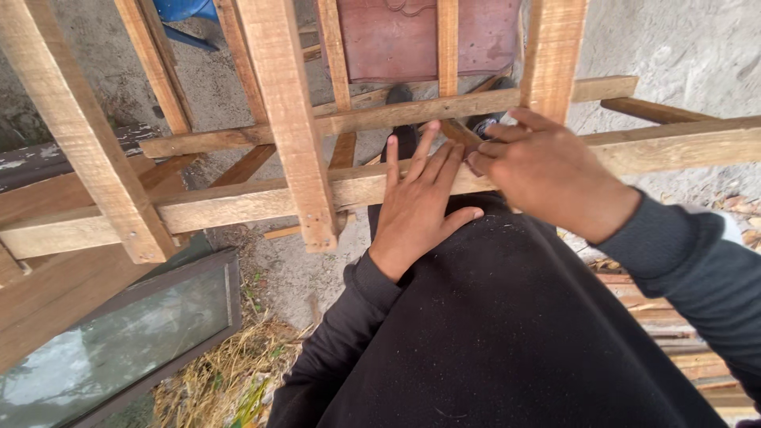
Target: The person sands the surface of a wooden frame by hand using sandpaper.
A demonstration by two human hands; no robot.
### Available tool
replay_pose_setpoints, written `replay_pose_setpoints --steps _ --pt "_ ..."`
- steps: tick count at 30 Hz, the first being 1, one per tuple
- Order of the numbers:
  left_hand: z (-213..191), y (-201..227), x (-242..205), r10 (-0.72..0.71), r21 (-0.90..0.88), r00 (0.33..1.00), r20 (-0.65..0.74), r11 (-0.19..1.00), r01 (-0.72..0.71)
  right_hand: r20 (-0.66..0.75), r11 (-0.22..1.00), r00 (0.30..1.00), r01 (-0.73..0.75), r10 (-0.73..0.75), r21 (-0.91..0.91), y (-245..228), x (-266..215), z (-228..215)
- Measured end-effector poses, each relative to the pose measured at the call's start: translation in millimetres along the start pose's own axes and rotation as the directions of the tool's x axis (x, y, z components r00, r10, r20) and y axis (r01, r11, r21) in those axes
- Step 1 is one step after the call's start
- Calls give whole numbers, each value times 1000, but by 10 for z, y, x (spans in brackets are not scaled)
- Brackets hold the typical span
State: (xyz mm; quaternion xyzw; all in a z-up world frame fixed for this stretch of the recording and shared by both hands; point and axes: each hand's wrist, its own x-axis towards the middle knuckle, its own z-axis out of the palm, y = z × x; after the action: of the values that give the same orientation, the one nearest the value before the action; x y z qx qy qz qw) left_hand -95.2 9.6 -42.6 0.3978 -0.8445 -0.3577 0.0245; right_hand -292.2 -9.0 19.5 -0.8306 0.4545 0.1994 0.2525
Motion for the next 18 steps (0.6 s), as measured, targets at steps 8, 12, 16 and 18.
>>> replay_pose_setpoints --steps 8,12,16,18 --pt "78 402 3 -145 10 988 -58 989 146 -212 974 951 216 -226 -66 304 -466 58" --pt "233 656 48 -128 -187 988 -86 976 111 -444 954 849 295 -286 -50 739 -777 340" --pt "541 899 147 -224 -166 960 -168 966 196 -545 942 831 265 -115 205 1164 -897 729" --pt "683 1003 199 -286 -213 928 -239 948 238 -582 852 809 362 -86 377 1030 -853 996"
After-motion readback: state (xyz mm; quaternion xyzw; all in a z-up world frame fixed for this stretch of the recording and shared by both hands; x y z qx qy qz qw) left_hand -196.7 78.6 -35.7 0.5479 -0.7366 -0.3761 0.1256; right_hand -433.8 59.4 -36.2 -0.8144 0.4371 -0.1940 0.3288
